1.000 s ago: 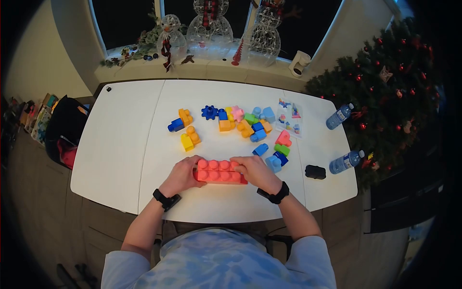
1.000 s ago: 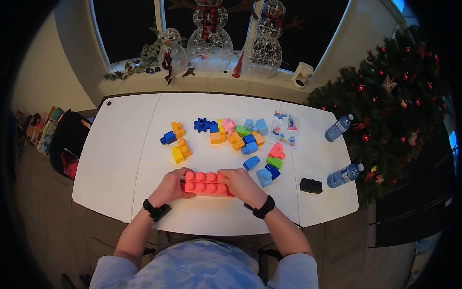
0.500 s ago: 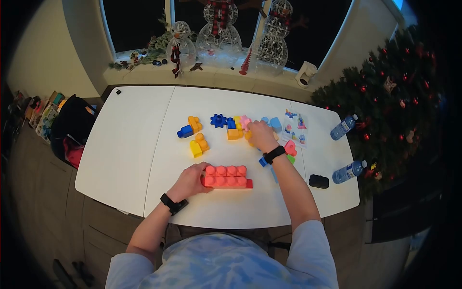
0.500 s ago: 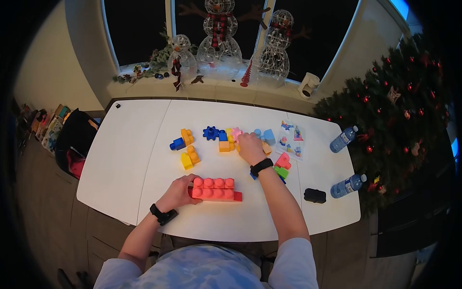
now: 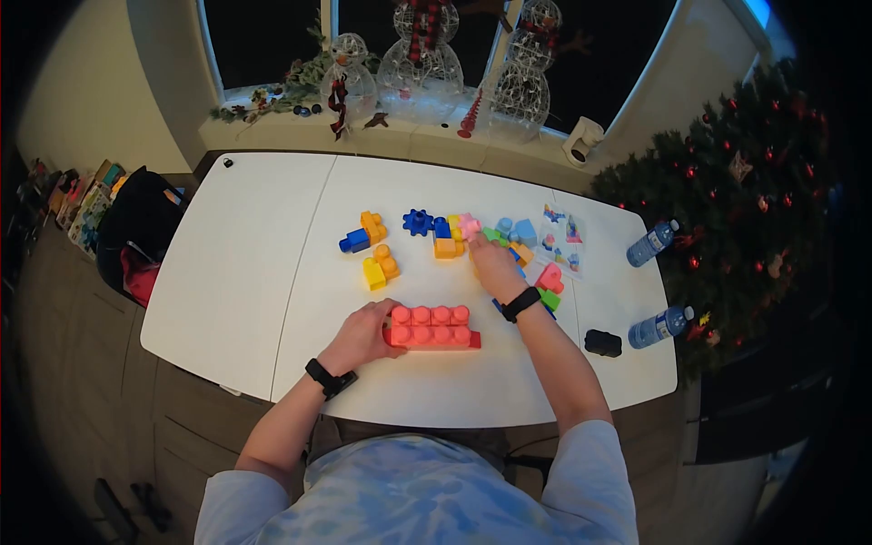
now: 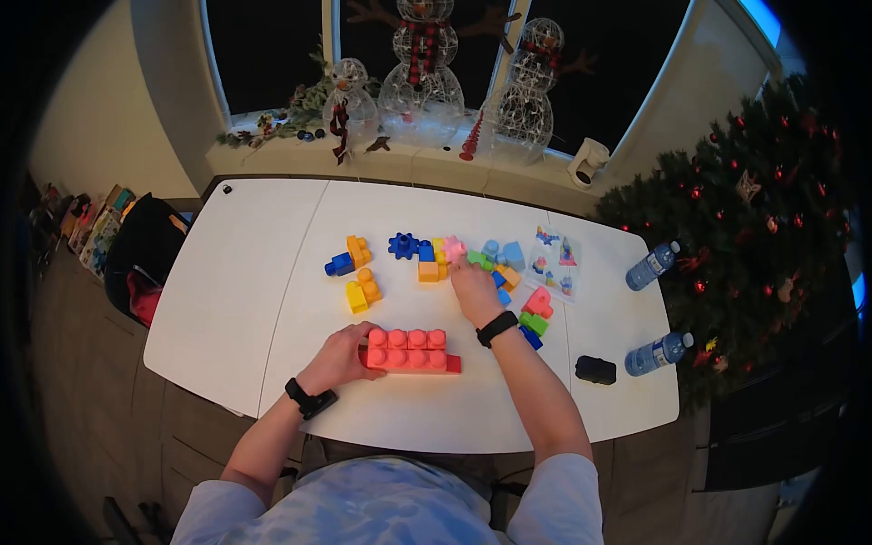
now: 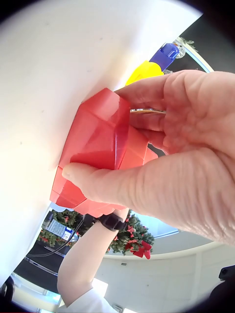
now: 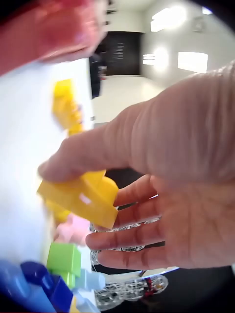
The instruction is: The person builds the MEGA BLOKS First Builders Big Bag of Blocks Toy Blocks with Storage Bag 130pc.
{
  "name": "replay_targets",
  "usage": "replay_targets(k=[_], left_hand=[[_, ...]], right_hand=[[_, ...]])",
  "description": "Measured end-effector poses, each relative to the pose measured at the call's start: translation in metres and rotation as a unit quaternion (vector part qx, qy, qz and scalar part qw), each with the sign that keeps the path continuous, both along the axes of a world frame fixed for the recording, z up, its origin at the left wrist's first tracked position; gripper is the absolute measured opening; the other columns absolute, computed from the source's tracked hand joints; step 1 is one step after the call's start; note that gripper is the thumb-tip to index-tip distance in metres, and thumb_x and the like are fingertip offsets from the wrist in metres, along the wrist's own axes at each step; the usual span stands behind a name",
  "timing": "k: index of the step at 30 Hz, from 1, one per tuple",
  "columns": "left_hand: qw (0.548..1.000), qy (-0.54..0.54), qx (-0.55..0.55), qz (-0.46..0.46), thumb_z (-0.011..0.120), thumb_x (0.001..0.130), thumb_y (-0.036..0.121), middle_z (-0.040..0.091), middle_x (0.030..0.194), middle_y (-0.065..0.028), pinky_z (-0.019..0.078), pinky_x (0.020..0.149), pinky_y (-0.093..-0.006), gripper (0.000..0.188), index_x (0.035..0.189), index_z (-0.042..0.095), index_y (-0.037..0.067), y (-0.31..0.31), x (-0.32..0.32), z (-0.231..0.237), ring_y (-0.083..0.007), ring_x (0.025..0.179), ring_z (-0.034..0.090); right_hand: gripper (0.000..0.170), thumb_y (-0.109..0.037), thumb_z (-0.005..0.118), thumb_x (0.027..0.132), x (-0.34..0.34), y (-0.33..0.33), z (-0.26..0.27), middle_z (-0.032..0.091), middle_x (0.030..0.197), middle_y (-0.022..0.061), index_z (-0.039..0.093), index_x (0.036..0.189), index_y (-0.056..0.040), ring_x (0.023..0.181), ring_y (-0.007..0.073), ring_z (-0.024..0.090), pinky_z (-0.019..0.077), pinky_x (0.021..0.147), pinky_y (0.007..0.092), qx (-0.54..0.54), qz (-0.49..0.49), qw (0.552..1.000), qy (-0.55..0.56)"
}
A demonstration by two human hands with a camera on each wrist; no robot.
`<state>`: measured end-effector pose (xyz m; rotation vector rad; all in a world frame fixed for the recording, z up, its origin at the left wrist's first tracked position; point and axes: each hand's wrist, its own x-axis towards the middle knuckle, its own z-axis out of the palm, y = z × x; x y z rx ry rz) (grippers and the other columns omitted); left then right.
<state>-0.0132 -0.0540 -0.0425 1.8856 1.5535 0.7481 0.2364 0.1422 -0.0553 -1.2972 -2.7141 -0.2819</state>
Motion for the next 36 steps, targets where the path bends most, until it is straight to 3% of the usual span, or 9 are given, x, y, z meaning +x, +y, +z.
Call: replay_targets(k=[1,3,4,6,12,13,25,29,36], left_hand=[[1.000,-0.003,-0.001,-0.001,0.090,0.065,0.020,0.069,0.109,-0.0171,0.0537,0.093,-0.0457,0.065,0.121,0.060,0.006,0.000,0.000,0.001,-0.0374,0.106,0.065],[1.000,-0.006,-0.005,-0.001,0.090,0.065,0.021,0.069,0.110,-0.0169,0.0536,0.094,-0.0455,0.065,0.121,0.060,0.007,-0.002,0.000,0.002,-0.0371,0.107,0.065],[1.000,-0.003,0.000,-0.003,0.090,0.065,0.020,0.069,0.110,-0.0167,0.0536,0.094,-0.0453,0.065,0.121,0.060,0.007,-0.002,0.001,0.002,-0.0369,0.107,0.065],[1.000,0.000,0.004,-0.006,0.090,0.065,0.020,0.069,0.110,-0.0165,0.0535,0.094,-0.0451,0.065,0.121,0.060,0.007,-0.002,0.000,0.002,-0.0367,0.107,0.065],[1.000,-0.001,-0.001,0.004,0.092,0.063,0.017,0.070,0.114,-0.0167,0.0558,0.094,-0.0423,0.068,0.122,0.062,0.005,-0.001,0.001,0.001,-0.0361,0.106,0.068],[1.000,-0.002,0.004,0.005,0.092,0.063,0.018,0.070,0.113,-0.0164,0.0559,0.094,-0.0422,0.068,0.122,0.062,0.005,-0.002,0.001,0.000,-0.0360,0.105,0.068],[1.000,-0.001,0.006,0.006,0.094,0.063,0.020,0.070,0.112,-0.0153,0.0561,0.092,-0.0420,0.067,0.121,0.063,0.006,0.000,0.000,-0.002,-0.0357,0.103,0.069],[1.000,-0.003,0.004,0.004,0.094,0.063,0.021,0.070,0.112,-0.0155,0.0559,0.091,-0.0420,0.067,0.120,0.062,0.006,0.000,0.000,0.000,-0.0357,0.103,0.069],[1.000,0.007,0.015,0.002,0.094,0.063,0.021,0.070,0.111,-0.0152,0.0557,0.091,-0.0423,0.067,0.120,0.062,0.006,0.001,0.000,0.000,-0.0360,0.102,0.068]], right_hand=[[0.032,-0.006,0.070,0.085,0.001,-0.008,0.021,0.061,0.121,0.0161,0.063,0.115,-0.0011,0.099,0.0323,0.069,0.0595,0.081,0.0433,0.001,0.002,1.000,0.000],[0.050,-0.017,0.083,0.076,0.001,-0.035,0.072,0.066,0.118,0.0149,0.062,0.118,-0.0027,0.103,0.0313,0.069,0.0566,0.089,0.0431,-0.143,0.055,0.961,0.231],[0.050,-0.017,0.083,0.076,-0.001,-0.049,0.087,0.066,0.118,0.0149,0.062,0.118,-0.0027,0.103,0.0313,0.069,0.0566,0.089,0.0431,-0.144,0.056,0.961,0.232],[0.067,-0.025,0.093,0.065,-0.009,-0.077,0.097,0.070,0.114,0.0139,0.061,0.120,-0.0047,0.109,0.0300,0.068,0.0526,0.097,0.0423,-0.305,0.093,0.886,0.338],[0.065,-0.031,0.092,0.072,-0.017,-0.119,0.074,0.071,0.111,0.0137,0.059,0.123,-0.0063,0.101,0.0279,0.072,0.0571,0.091,0.0372,-0.405,0.120,0.846,0.326],[0.066,-0.033,0.092,0.074,-0.018,-0.121,0.072,0.072,0.109,0.0136,0.059,0.123,-0.0063,0.096,0.0274,0.074,0.0590,0.086,0.0359,-0.393,0.124,0.851,0.326],[0.065,-0.031,0.091,0.071,-0.025,-0.121,0.064,0.071,0.111,0.0159,0.058,0.122,-0.0065,0.104,0.0356,0.070,0.0563,0.091,0.0420,-0.384,0.113,0.870,0.288],[0.066,-0.035,0.093,0.071,-0.026,-0.120,0.056,0.072,0.110,0.0129,0.060,0.122,-0.0093,0.099,0.0310,0.072,0.0578,0.088,0.0384,-0.362,0.111,0.883,0.276],[0.064,-0.036,0.092,0.071,-0.026,-0.122,0.061,0.070,0.114,0.0134,0.060,0.121,-0.0108,0.107,0.0336,0.067,0.0521,0.098,0.0421,-0.337,0.109,0.906,0.233]])
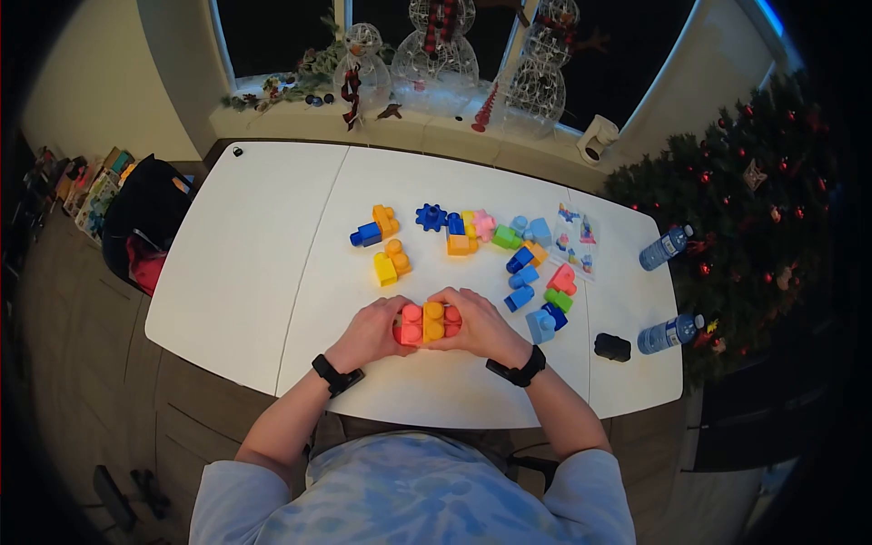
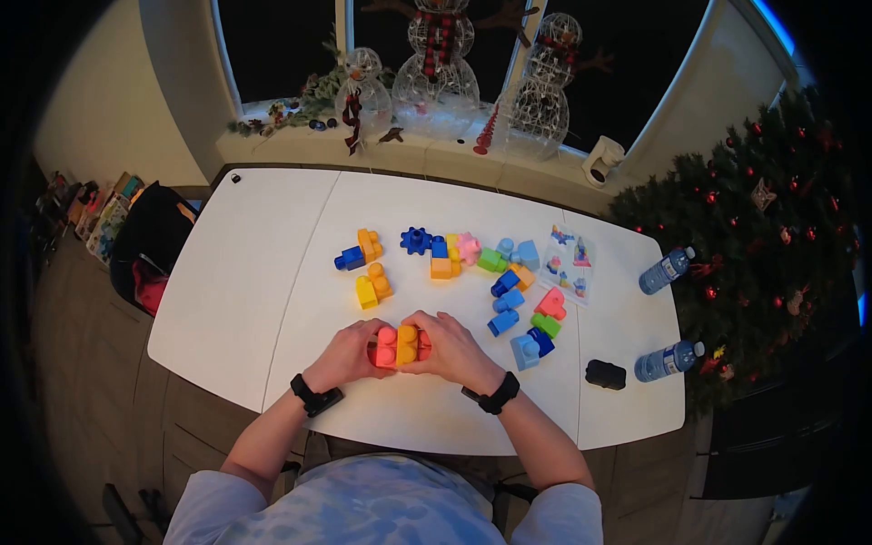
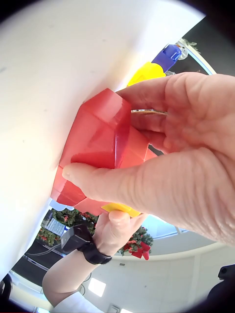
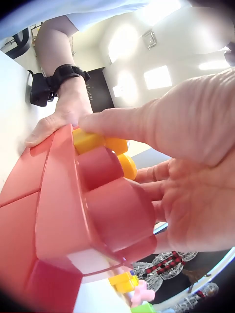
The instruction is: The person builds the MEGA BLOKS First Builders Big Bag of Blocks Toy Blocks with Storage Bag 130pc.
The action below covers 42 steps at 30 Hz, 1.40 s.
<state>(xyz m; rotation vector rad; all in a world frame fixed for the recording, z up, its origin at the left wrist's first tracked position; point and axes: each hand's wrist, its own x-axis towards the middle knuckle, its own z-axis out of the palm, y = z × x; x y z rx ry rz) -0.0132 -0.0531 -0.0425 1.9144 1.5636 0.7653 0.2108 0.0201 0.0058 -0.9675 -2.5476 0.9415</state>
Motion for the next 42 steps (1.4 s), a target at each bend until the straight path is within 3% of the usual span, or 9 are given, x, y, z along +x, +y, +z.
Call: replay_targets(k=[5,11,21,28,32,36,38,40,42], left_hand=[[1.000,-0.001,-0.026,-0.015,0.091,0.066,0.021,0.067,0.117,-0.0166,0.0529,0.096,-0.0446,0.072,0.128,0.058,0.007,-0.001,0.000,0.001,-0.0363,0.112,0.063],[0.999,-0.023,0.005,-0.034,0.093,0.065,0.026,0.063,0.132,-0.0170,0.0493,0.106,-0.0425,0.091,0.143,0.050,0.006,-0.004,0.001,0.017,-0.0357,0.123,0.060],[0.999,-0.018,-0.008,-0.041,0.091,0.069,0.032,0.071,0.116,-0.0161,0.0566,0.093,-0.0392,0.074,0.130,0.062,0.003,0.006,0.013,0.029,-0.0321,0.103,0.070],[0.999,-0.019,0.011,-0.034,0.093,0.067,0.029,0.072,0.113,-0.0148,0.0574,0.092,-0.0390,0.072,0.127,0.063,0.004,0.008,0.013,0.022,-0.0318,0.101,0.071],[0.999,-0.039,-0.004,-0.030,0.094,0.066,0.026,0.072,0.111,-0.0142,0.0575,0.092,-0.0388,0.070,0.125,0.063,0.004,0.007,0.012,0.026,-0.0316,0.099,0.072],[0.998,-0.046,-0.016,-0.026,0.094,0.065,0.025,0.073,0.110,-0.0140,0.0577,0.091,-0.0389,0.070,0.125,0.063,0.004,0.006,0.013,0.029,-0.0314,0.099,0.072],[0.998,-0.059,-0.024,-0.025,0.095,0.065,0.025,0.073,0.110,-0.0141,0.0578,0.091,-0.0383,0.070,0.124,0.064,0.004,0.006,0.013,0.030,-0.0310,0.099,0.072],[0.998,-0.058,-0.028,-0.025,0.095,0.065,0.024,0.073,0.109,-0.0140,0.0579,0.090,-0.0381,0.070,0.124,0.064,0.004,0.006,0.013,0.028,-0.0308,0.098,0.072],[0.998,-0.055,-0.033,-0.025,0.095,0.065,0.024,0.073,0.109,-0.0139,0.0579,0.090,-0.0378,0.069,0.124,0.064,0.004,0.006,0.014,0.027,-0.0306,0.098,0.072]], right_hand=[[0.069,-0.036,0.091,0.072,0.001,0.008,0.017,0.068,0.123,0.0153,0.060,0.128,-0.0108,0.117,0.0345,0.063,0.0489,0.104,0.0424,-0.023,0.028,0.997,-0.064],[0.075,-0.022,0.085,0.079,-0.004,0.063,0.049,0.062,0.140,0.0144,0.054,0.147,-0.0145,0.130,0.0322,0.058,0.0452,0.109,0.0410,0.008,0.056,0.997,0.053],[0.073,-0.019,0.086,0.072,-0.094,0.126,-0.028,0.061,0.141,0.0151,0.059,0.139,-0.0098,0.131,0.0339,0.055,0.0445,0.111,0.0426,0.081,0.165,0.981,-0.054],[0.060,-0.018,0.085,0.070,-0.094,0.128,-0.044,0.065,0.123,0.0159,0.063,0.126,-0.0068,0.120,0.0355,0.060,0.0496,0.101,0.0437,0.086,0.174,0.979,-0.058],[0.066,-0.016,0.086,0.070,-0.054,0.113,0.012,0.059,0.129,0.0141,0.060,0.129,-0.0054,0.116,0.0322,0.062,0.0514,0.099,0.0387,0.086,0.061,0.993,-0.058],[0.067,-0.016,0.086,0.071,0.000,0.074,0.060,0.061,0.125,0.0144,0.057,0.130,-0.0058,0.115,0.0320,0.062,0.0521,0.099,0.0381,-0.024,0.068,0.997,-0.013],[0.066,-0.016,0.085,0.072,0.015,0.054,0.055,0.061,0.124,0.0159,0.055,0.131,-0.0062,0.115,0.0344,0.062,0.0524,0.099,0.0396,-0.065,0.074,0.995,-0.010],[0.065,-0.017,0.087,0.074,0.024,0.036,0.042,0.063,0.121,0.0133,0.057,0.131,-0.0061,0.113,0.0283,0.063,0.0534,0.096,0.0354,-0.035,0.078,0.996,-0.022],[0.063,-0.021,0.087,0.076,0.026,0.022,0.037,0.064,0.121,0.0140,0.057,0.130,-0.0066,0.112,0.0290,0.064,0.0536,0.095,0.0356,-0.026,0.071,0.997,-0.007]])
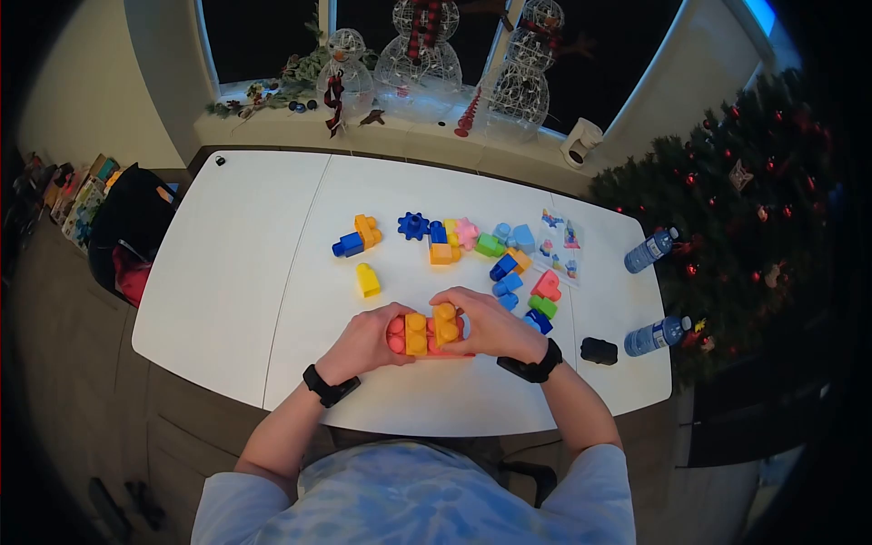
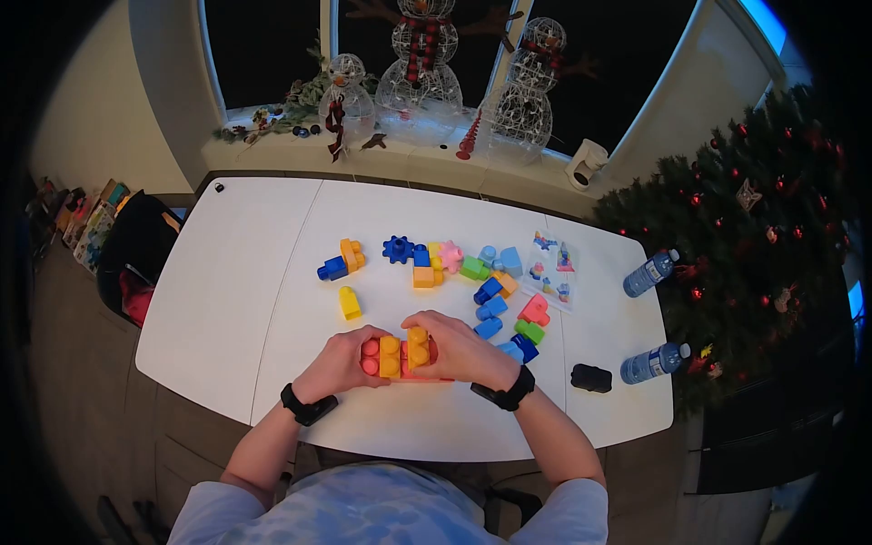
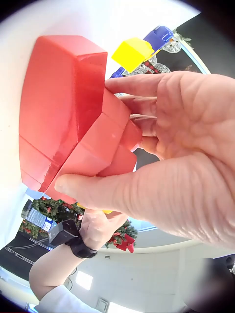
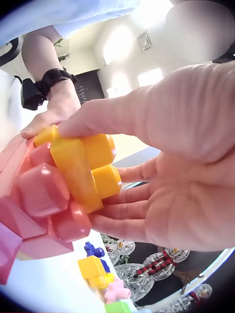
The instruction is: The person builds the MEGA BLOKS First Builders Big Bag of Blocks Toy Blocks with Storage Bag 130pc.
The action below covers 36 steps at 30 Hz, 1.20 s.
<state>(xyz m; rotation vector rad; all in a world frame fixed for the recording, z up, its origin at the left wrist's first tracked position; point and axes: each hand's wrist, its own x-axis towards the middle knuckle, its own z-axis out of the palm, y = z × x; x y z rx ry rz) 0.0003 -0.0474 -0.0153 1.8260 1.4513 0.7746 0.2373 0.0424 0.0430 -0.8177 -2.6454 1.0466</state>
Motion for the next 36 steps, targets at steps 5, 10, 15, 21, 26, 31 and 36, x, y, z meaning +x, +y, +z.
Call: replay_targets(k=[5,10,15,21,26,31,36], left_hand=[[1.000,-0.004,0.015,0.002,0.095,0.064,0.020,0.073,0.108,-0.0136,0.0579,0.090,-0.0377,0.070,0.124,0.064,0.004,0.000,0.000,0.000,-0.0306,0.097,0.072],[1.000,-0.015,0.018,0.004,0.091,0.065,0.017,0.072,0.108,-0.0172,0.0576,0.088,-0.0414,0.067,0.125,0.063,0.005,-0.002,-0.001,0.001,-0.0363,0.098,0.070],[1.000,-0.011,0.016,0.002,0.091,0.064,0.017,0.072,0.108,-0.0175,0.0575,0.088,-0.0418,0.068,0.125,0.062,0.004,0.000,0.000,0.002,-0.0370,0.098,0.070],[1.000,-0.006,0.026,0.007,0.090,0.066,0.017,0.072,0.106,-0.0178,0.0576,0.087,-0.0418,0.065,0.124,0.063,0.004,-0.002,0.003,0.005,-0.0375,0.097,0.070],[0.999,0.018,0.027,0.010,0.094,0.066,0.020,0.072,0.109,-0.0154,0.0578,0.089,-0.0375,0.070,0.126,0.062,0.003,-0.001,0.005,-0.002,-0.0321,0.096,0.072],[0.998,-0.025,0.055,-0.009,0.095,0.067,0.026,0.067,0.128,-0.0135,0.0537,0.100,-0.0387,0.079,0.134,0.059,0.005,-0.002,-0.006,-0.002,-0.0290,0.116,0.066],[0.987,-0.099,0.057,0.110,0.086,0.084,0.020,0.068,0.127,-0.0052,0.0512,0.102,-0.0390,0.052,0.131,0.064,0.009,0.025,-0.068,0.017,-0.0208,0.119,0.064]], right_hand=[[0.062,-0.029,0.089,0.079,-0.007,-0.017,-0.014,0.066,0.121,0.0137,0.056,0.127,-0.0083,0.110,0.0327,0.067,0.0544,0.095,0.0381,-0.001,-0.027,0.999,0.017],[0.061,-0.029,0.088,0.079,-0.010,-0.020,-0.020,0.067,0.118,0.0142,0.055,0.126,-0.0093,0.107,0.0344,0.068,0.0555,0.093,0.0393,-0.002,-0.042,0.999,0.020],[0.063,-0.026,0.088,0.078,-0.008,-0.017,-0.028,0.068,0.119,0.0164,0.053,0.128,-0.0098,0.106,0.0360,0.068,0.0562,0.092,0.0408,0.006,-0.030,0.999,0.023],[0.067,-0.027,0.088,0.077,-0.008,-0.017,-0.033,0.068,0.119,0.0169,0.052,0.130,-0.0095,0.106,0.0372,0.069,0.0565,0.091,0.0414,0.024,-0.031,0.999,0.027],[0.079,-0.027,0.089,0.076,-0.009,-0.021,-0.036,0.066,0.122,0.0211,0.047,0.140,-0.0097,0.110,0.0402,0.066,0.0551,0.094,0.0433,0.023,-0.040,0.998,0.031],[0.096,-0.029,0.089,0.075,0.006,-0.022,-0.031,0.060,0.133,0.0254,0.037,0.154,-0.0121,0.126,0.0411,0.057,0.0488,0.103,0.0457,0.023,-0.031,0.998,0.057],[0.073,-0.019,0.084,0.082,0.049,-0.020,-0.012,0.060,0.137,0.0183,0.050,0.146,-0.0091,0.129,0.0367,0.057,0.0488,0.104,0.0429,0.090,-0.192,0.972,0.102]])
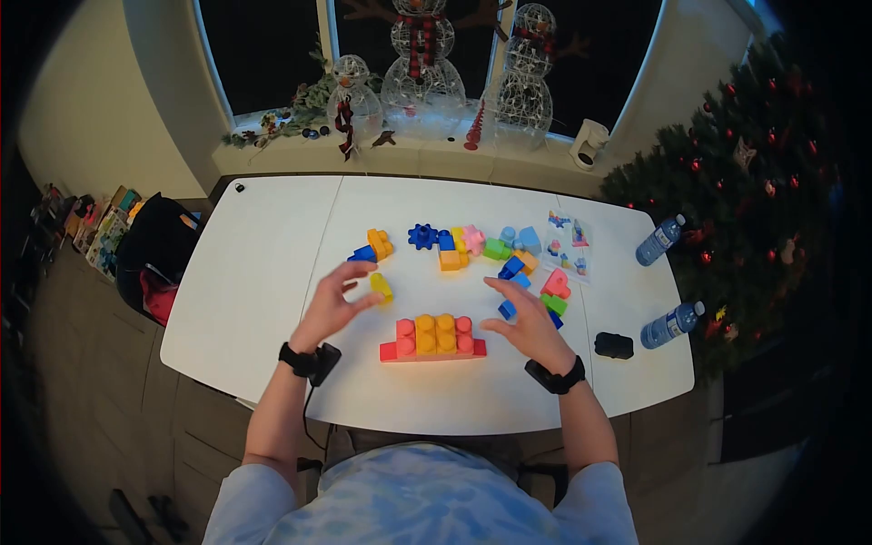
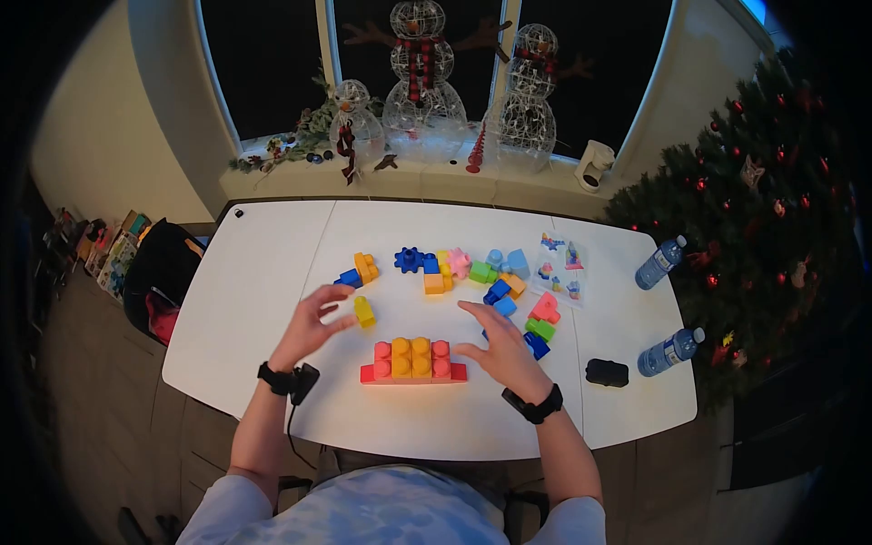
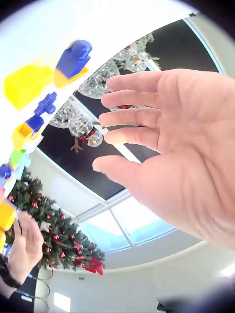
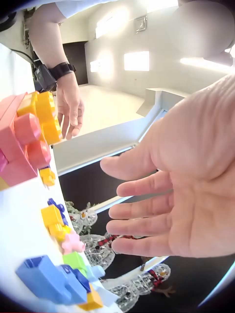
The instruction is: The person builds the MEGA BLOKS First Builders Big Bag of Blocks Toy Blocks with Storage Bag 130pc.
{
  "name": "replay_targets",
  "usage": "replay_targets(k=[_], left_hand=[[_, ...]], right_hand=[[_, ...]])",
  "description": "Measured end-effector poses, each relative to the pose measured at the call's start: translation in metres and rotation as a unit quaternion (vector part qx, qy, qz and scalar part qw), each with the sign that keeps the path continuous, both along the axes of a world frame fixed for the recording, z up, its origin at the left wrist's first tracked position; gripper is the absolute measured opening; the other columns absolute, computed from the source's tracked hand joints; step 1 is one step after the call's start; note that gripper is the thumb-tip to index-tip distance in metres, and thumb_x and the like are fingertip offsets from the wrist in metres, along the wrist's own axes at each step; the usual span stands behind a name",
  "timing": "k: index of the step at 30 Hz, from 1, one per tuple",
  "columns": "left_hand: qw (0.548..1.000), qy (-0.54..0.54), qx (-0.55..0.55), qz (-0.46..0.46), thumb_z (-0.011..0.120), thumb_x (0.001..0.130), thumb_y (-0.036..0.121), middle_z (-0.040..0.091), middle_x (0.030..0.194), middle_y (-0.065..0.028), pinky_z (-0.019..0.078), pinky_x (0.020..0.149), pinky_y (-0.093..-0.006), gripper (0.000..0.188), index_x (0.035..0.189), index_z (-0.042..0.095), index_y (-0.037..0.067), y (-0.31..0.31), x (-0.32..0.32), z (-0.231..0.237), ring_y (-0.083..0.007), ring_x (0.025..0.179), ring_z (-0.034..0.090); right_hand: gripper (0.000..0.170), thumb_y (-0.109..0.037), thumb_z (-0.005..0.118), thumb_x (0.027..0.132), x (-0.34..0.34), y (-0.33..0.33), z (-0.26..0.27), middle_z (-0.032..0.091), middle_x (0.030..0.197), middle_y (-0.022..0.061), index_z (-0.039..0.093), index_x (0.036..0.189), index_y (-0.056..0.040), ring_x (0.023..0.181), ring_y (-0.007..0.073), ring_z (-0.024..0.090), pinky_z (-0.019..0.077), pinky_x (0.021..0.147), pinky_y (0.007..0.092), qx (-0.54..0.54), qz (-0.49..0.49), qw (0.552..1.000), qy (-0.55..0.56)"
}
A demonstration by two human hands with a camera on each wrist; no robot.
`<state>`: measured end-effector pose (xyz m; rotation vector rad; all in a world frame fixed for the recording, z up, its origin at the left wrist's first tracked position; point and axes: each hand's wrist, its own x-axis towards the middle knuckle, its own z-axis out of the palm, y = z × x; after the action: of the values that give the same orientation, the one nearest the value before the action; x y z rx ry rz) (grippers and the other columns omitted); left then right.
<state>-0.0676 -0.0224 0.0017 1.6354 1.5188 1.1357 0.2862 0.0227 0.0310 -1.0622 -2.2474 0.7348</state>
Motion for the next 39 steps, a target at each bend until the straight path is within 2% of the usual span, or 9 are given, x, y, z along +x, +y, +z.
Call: replay_targets(k=[1,5,10,14,16,19,26,34,39], left_hand=[[1.000,0.014,0.006,0.023,0.082,0.088,0.021,0.070,0.123,-0.0063,0.0526,0.099,-0.0389,0.043,0.126,0.067,0.008,0.012,-0.015,0.002,-0.0211,0.114,0.067],[0.994,0.084,-0.024,0.068,0.079,0.090,0.018,0.072,0.120,-0.0067,0.0533,0.099,-0.0390,0.036,0.122,0.069,0.007,0.068,-0.048,-0.001,-0.0225,0.117,0.066],[0.958,0.258,-0.122,0.025,0.085,0.078,0.029,0.059,0.139,-0.0179,0.0542,0.098,-0.0382,0.076,0.146,0.055,0.015,0.119,-0.052,-0.029,-0.0328,0.121,0.063],[0.951,0.210,-0.224,-0.029,0.088,0.070,0.040,0.057,0.139,-0.0212,0.0490,0.107,-0.0421,0.097,0.154,0.045,0.022,0.129,-0.046,-0.033,-0.0360,0.131,0.056],[0.950,0.191,-0.244,-0.030,0.091,0.070,0.036,0.050,0.147,-0.0207,0.0599,0.088,-0.0383,0.099,0.156,0.044,0.021,0.124,-0.032,-0.025,-0.0313,0.128,0.057],[0.950,0.153,-0.258,-0.092,0.098,0.060,0.032,0.042,0.155,-0.0199,0.0530,0.104,-0.0379,0.118,0.159,0.037,0.013,0.118,-0.014,-0.021,-0.0329,0.134,0.053],[0.957,0.219,-0.165,-0.097,0.099,0.059,0.030,0.038,0.160,-0.0172,0.0408,0.117,-0.0397,0.119,0.159,0.037,0.014,0.116,0.013,-0.033,-0.0329,0.142,0.044],[0.926,0.245,-0.260,-0.124,0.098,0.062,0.022,0.050,0.141,-0.0198,0.0621,0.082,-0.0342,0.121,0.161,0.028,0.014,0.094,0.009,-0.013,-0.0258,0.097,0.072],[0.976,0.037,-0.209,-0.045,0.089,0.075,0.019,0.053,0.136,-0.0215,0.0622,0.074,-0.0318,0.102,0.159,0.032,0.011,0.091,0.025,-0.026,-0.0241,0.090,0.072]], right_hand=[[0.042,-0.010,0.077,0.087,0.007,0.001,0.006,0.067,0.125,0.0145,0.064,0.127,-0.0043,0.117,0.0345,0.065,0.0528,0.096,0.0407,0.048,-0.027,0.998,0.016],[0.016,-0.006,0.074,0.088,0.034,0.009,0.011,0.072,0.102,0.0127,0.070,0.102,-0.0008,0.096,0.0329,0.069,0.0540,0.083,0.0401,0.017,-0.121,0.992,0.041],[0.019,-0.008,0.074,0.088,0.058,0.018,0.006,0.071,0.105,0.0133,0.070,0.105,-0.0024,0.096,0.0338,0.068,0.0536,0.083,0.0403,0.040,-0.128,0.991,0.006],[0.023,-0.010,0.075,0.086,0.052,0.036,0.008,0.069,0.106,0.0134,0.069,0.107,-0.0027,0.098,0.0349,0.067,0.0531,0.084,0.0419,0.033,-0.096,0.995,-0.016],[0.025,-0.011,0.075,0.085,0.035,0.055,0.007,0.068,0.107,0.0139,0.069,0.108,-0.0023,0.100,0.0353,0.066,0.0531,0.085,0.0427,0.042,-0.075,0.996,-0.032],[0.032,-0.015,0.076,0.084,-0.007,0.087,-0.005,0.068,0.111,0.0146,0.068,0.113,-0.0038,0.104,0.0354,0.066,0.0538,0.088,0.0425,0.065,-0.024,0.995,-0.067],[0.016,-0.005,0.064,0.085,-0.080,0.130,-0.076,0.067,0.107,0.0215,0.064,0.102,-0.0022,0.101,0.0393,0.068,0.0575,0.081,0.0482,0.170,-0.001,0.965,-0.202],[0.018,-0.002,0.063,0.083,-0.080,0.128,-0.081,0.066,0.107,0.0205,0.061,0.101,-0.0017,0.099,0.0402,0.067,0.0569,0.079,0.0477,0.124,0.006,0.970,-0.210],[0.025,-0.002,0.072,0.078,-0.064,0.115,-0.047,0.067,0.101,0.0158,0.062,0.100,-0.0026,0.097,0.0367,0.066,0.0548,0.086,0.0432,0.090,0.033,0.994,-0.049]])
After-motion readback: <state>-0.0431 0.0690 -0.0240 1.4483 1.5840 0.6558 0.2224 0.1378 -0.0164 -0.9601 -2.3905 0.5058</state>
